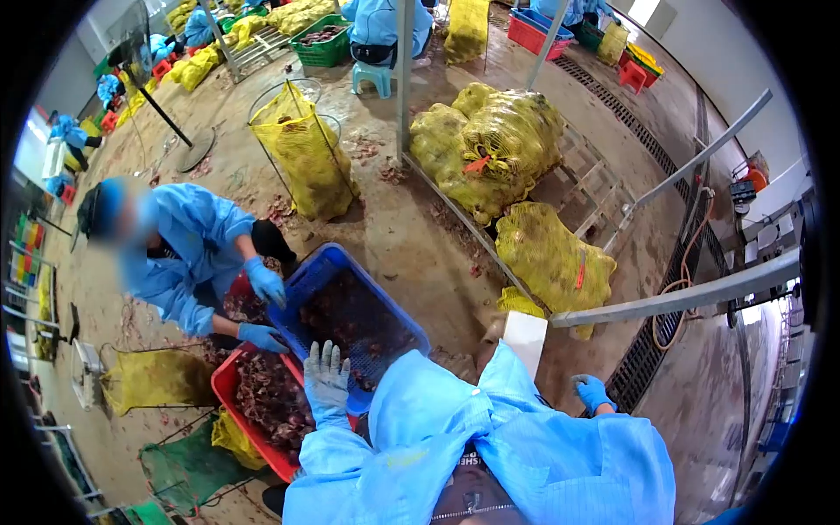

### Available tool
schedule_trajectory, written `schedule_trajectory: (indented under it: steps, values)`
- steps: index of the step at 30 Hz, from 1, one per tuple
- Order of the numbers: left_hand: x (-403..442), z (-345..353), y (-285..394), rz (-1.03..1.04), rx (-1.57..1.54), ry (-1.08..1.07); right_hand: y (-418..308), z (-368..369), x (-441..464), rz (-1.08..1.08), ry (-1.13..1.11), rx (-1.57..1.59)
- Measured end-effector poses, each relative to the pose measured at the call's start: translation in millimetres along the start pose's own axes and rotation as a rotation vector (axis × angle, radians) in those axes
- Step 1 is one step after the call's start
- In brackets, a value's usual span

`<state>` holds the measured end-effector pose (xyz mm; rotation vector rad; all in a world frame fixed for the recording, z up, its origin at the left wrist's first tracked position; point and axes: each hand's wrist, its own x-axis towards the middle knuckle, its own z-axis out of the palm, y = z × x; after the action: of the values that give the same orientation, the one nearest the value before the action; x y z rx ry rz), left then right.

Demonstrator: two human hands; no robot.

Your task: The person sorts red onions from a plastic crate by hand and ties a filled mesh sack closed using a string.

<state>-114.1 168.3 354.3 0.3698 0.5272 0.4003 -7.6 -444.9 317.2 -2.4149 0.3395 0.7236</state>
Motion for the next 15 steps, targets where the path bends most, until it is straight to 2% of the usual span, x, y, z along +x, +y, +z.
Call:
schedule_trajectory:
  steps: [2, 3, 4, 5, 6, 9, 10, 11, 12, 13, 14, 15]
  values:
    - [2, -22, -1, 0.032, -0.081, 0.010, -38, -4, 6, 0.066, -0.081, -0.103]
    - [5, -41, -4, 0.038, -0.123, 0.016, -78, -6, -1, -0.010, -0.050, -0.168]
    - [4, -48, -9, 0.060, -0.109, 0.176, -87, -3, 13, -0.074, -0.042, -0.234]
    - [8, -64, -16, 0.060, -0.118, 0.277, -114, -1, 20, -0.037, -0.106, -0.099]
    - [9, -78, -27, 0.058, -0.128, 0.386, -106, 8, 48, -0.120, -0.122, -0.084]
    - [19, -106, -60, 0.048, -0.180, 0.548, -201, 24, 64, -0.284, -0.218, -0.094]
    - [19, -117, -74, 0.035, -0.202, 0.631, -215, 36, 79, -0.369, -0.281, -0.057]
    - [22, -129, -88, 0.021, -0.227, 0.661, -249, 45, 79, -0.352, -0.307, -0.116]
    - [21, -130, -97, 0.031, -0.239, 0.671, -241, 67, 108, -0.370, -0.384, -0.021]
    - [20, -126, -107, 0.030, -0.262, 0.748, -277, 79, 106, -0.423, -0.396, -0.157]
    - [21, -128, -119, 0.025, -0.286, 0.824, -268, 109, 135, -0.450, -0.474, -0.083]
    - [20, -142, -132, 0.019, -0.275, 0.841, -277, 134, 151, -0.390, -0.543, -0.087]
